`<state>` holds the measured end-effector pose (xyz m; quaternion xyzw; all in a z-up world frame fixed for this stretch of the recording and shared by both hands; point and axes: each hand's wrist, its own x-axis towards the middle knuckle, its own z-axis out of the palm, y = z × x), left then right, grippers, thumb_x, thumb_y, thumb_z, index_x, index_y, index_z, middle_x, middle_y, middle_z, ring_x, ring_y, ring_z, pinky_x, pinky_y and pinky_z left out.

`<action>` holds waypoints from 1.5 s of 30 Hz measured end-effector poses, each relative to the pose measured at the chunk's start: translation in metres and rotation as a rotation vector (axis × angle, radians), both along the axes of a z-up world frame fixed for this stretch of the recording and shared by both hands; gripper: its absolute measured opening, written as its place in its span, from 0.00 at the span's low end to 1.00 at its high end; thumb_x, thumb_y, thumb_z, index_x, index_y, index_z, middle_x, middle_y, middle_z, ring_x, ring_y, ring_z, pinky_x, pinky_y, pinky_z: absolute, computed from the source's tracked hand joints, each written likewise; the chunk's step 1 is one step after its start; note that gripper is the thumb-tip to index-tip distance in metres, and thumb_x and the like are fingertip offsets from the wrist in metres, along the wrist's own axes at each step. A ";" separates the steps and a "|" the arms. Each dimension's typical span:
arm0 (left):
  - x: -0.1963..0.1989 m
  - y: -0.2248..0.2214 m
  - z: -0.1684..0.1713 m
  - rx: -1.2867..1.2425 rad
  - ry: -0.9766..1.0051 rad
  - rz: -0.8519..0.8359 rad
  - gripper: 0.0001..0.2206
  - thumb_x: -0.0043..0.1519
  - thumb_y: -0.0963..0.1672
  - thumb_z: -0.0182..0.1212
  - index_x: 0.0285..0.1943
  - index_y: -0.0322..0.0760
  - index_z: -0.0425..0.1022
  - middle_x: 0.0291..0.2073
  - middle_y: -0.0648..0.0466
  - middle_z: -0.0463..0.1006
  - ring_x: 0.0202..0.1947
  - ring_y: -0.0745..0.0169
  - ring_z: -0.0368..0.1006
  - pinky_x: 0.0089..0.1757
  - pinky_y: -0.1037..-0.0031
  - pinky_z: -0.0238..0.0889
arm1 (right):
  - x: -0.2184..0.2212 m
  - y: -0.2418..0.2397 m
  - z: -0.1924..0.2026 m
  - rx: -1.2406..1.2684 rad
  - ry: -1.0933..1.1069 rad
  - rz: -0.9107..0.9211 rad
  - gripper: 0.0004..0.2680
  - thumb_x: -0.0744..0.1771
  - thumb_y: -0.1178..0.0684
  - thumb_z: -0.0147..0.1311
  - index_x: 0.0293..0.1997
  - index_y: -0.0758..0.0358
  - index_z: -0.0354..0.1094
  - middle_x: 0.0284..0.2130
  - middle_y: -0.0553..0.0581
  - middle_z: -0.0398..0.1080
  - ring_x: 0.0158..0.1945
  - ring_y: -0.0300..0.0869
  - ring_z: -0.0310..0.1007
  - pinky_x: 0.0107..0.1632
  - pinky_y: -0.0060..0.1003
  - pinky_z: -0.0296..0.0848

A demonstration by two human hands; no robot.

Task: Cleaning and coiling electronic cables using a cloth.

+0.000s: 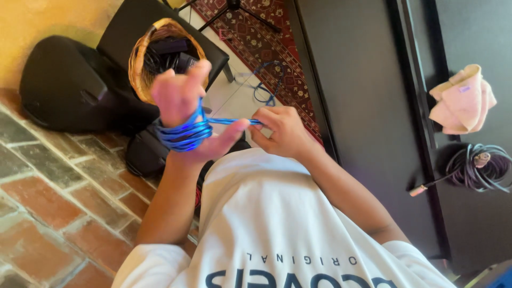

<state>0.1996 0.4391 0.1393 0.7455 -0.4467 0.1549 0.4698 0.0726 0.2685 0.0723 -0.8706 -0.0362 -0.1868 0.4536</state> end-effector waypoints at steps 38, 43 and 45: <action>0.019 -0.014 -0.018 -0.010 0.178 -0.029 0.16 0.68 0.46 0.67 0.55 0.33 0.68 0.37 0.50 0.72 0.39 0.54 0.68 0.46 0.66 0.64 | 0.008 0.029 -0.025 0.155 0.301 -0.194 0.05 0.61 0.63 0.59 0.33 0.62 0.68 0.23 0.57 0.68 0.24 0.48 0.69 0.30 0.38 0.69; 0.029 0.006 -0.060 0.243 0.155 -0.022 0.31 0.61 0.55 0.71 0.61 0.28 0.69 0.36 0.49 0.71 0.39 0.53 0.69 0.43 0.63 0.65 | 0.003 0.024 -0.006 0.059 0.079 -0.098 0.11 0.61 0.66 0.56 0.43 0.60 0.73 0.29 0.57 0.69 0.29 0.44 0.72 0.32 0.36 0.69; 0.029 0.014 -0.075 0.427 0.616 -0.326 0.25 0.63 0.53 0.67 0.59 0.31 0.71 0.31 0.56 0.74 0.37 0.64 0.73 0.44 0.67 0.67 | 0.006 0.018 -0.004 0.113 0.010 -0.150 0.10 0.61 0.68 0.57 0.41 0.60 0.74 0.28 0.57 0.69 0.30 0.43 0.70 0.33 0.35 0.69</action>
